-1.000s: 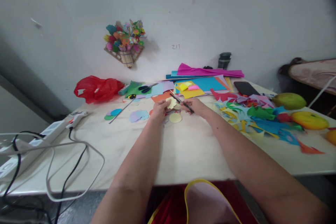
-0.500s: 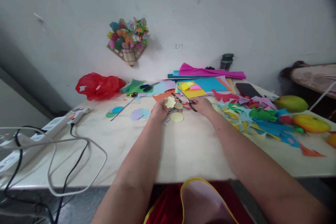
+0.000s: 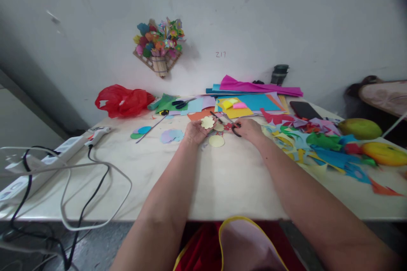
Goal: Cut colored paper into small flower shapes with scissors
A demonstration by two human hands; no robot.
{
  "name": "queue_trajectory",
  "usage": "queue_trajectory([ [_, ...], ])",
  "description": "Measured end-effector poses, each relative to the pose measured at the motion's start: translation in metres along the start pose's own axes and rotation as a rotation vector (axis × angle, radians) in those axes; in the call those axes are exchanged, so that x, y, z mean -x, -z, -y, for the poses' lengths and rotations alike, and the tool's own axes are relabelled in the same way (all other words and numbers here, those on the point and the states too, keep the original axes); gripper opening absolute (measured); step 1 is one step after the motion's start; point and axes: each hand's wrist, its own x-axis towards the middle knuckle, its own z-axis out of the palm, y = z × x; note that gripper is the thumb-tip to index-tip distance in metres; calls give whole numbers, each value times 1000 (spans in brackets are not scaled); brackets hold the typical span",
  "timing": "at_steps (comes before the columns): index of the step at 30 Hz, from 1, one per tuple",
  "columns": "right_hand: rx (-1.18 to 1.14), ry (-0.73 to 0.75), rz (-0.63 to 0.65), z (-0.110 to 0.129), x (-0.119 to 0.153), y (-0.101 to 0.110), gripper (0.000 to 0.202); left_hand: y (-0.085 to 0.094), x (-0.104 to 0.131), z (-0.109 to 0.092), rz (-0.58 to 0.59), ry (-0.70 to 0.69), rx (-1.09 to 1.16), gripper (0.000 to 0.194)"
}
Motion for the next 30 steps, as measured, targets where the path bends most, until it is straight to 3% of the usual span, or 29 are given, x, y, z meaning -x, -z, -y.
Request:
queue_trajectory([
  [6,45,14,-24,3,2,2,35,0,-2,2,-25,-53,-113,60],
  [10,54,22,-33,5,2,1,40,-1,0,3,2,-60,-152,55],
  [16,41,83,78,7,5,1,27,-1,3,3,59,-28,-164,40],
  [21,1,87,30,6,4,-1,26,-1,2,5,143,-11,-198,34],
  [26,-371,79,-73,5,-1,-7,24,-4,5,7,192,26,-241,27],
  [30,-851,110,59,8,1,-9,32,-4,4,11,201,51,-279,21],
])
